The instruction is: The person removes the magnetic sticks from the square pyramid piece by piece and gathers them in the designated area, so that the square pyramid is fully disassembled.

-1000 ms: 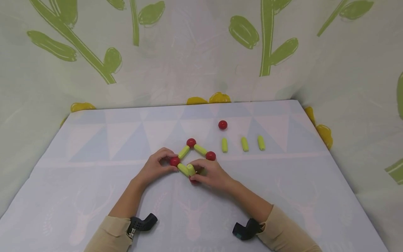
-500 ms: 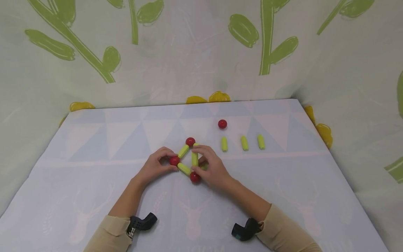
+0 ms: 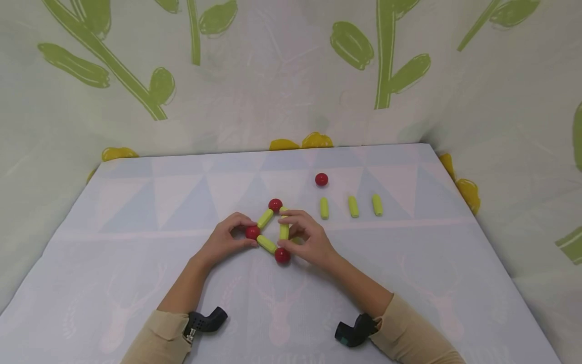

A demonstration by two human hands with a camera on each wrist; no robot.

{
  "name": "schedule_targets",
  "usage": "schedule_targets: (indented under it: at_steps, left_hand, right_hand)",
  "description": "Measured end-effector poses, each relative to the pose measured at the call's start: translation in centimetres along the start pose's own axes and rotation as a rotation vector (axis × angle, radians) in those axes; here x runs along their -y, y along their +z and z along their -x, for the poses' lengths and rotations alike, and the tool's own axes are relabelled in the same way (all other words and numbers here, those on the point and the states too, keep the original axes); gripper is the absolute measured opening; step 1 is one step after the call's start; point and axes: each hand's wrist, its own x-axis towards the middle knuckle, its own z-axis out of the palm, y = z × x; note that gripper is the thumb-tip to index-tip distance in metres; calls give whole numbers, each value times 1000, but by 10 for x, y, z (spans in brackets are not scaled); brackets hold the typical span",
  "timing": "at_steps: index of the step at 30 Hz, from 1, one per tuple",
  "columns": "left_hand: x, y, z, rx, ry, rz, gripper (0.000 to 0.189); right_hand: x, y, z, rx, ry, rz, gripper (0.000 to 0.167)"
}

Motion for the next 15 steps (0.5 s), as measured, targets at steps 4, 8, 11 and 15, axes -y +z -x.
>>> schedule_targets:
  at_steps: [4, 8, 11, 15]
  left_hand:
    - [0, 0, 0, -3, -6, -1, 41]
    - [-1, 0, 0, -2, -7, 4, 40]
    - [-1, 0, 1, 0, -12, 5, 40]
    - [-1, -1, 1, 0, -16, 4, 40]
  right_hand:
    - [-13, -1, 1, 28, -35, -35, 47]
    - [-14, -10, 0, 55, -60, -3, 47]
    - [-13, -22, -1, 51, -54, 31, 47]
    - [-11, -44, -2, 31, 6, 86, 49]
